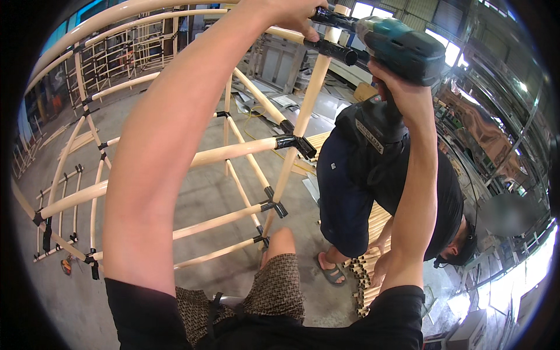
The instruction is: The person assembles a modular pipe frame by sliding connectors onto metal pipes and securing them using a power drill.
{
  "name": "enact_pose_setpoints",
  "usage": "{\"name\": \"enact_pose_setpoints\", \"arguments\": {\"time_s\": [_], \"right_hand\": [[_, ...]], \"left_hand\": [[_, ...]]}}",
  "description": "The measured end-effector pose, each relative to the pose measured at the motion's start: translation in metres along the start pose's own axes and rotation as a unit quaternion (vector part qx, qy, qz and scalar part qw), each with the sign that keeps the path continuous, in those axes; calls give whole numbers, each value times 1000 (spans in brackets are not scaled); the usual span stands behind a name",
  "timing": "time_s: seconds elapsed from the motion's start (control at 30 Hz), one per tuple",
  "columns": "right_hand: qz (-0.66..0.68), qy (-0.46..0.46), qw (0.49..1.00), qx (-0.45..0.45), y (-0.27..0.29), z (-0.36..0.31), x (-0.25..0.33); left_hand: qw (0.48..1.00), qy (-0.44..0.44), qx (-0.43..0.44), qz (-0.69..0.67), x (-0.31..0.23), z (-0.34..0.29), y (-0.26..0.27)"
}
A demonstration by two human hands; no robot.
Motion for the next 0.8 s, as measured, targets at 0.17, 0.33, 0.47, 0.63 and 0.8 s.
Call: {"name": "enact_pose_setpoints", "arguments": {"time_s": [0.17,0.33,0.47,0.63,0.8], "right_hand": [[-62,2,998,13,5,4,-1],[-34,22,999,19,-2,8,7],[10,-15,999,33,-6,9,1],[-58,35,998,14,11,8,-13],[-22,7,999,39,0,16,-4]], "left_hand": [[993,94,-26,-68,5,14,-30],[985,160,-24,-58,18,15,-18],[984,166,-30,-57,22,10,-15],[983,160,-30,-81,4,22,-37],[984,164,-40,-53,21,13,-24]]}}
Point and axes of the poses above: each hand's wrist, its own z-axis towards the middle knuckle, its own y-axis out of the back of the hand, x = y × z, the point moved 3 cm from there along z, towards the middle knuckle, and after that the axes turned 14 degrees about -x, right-handed, at the moved point
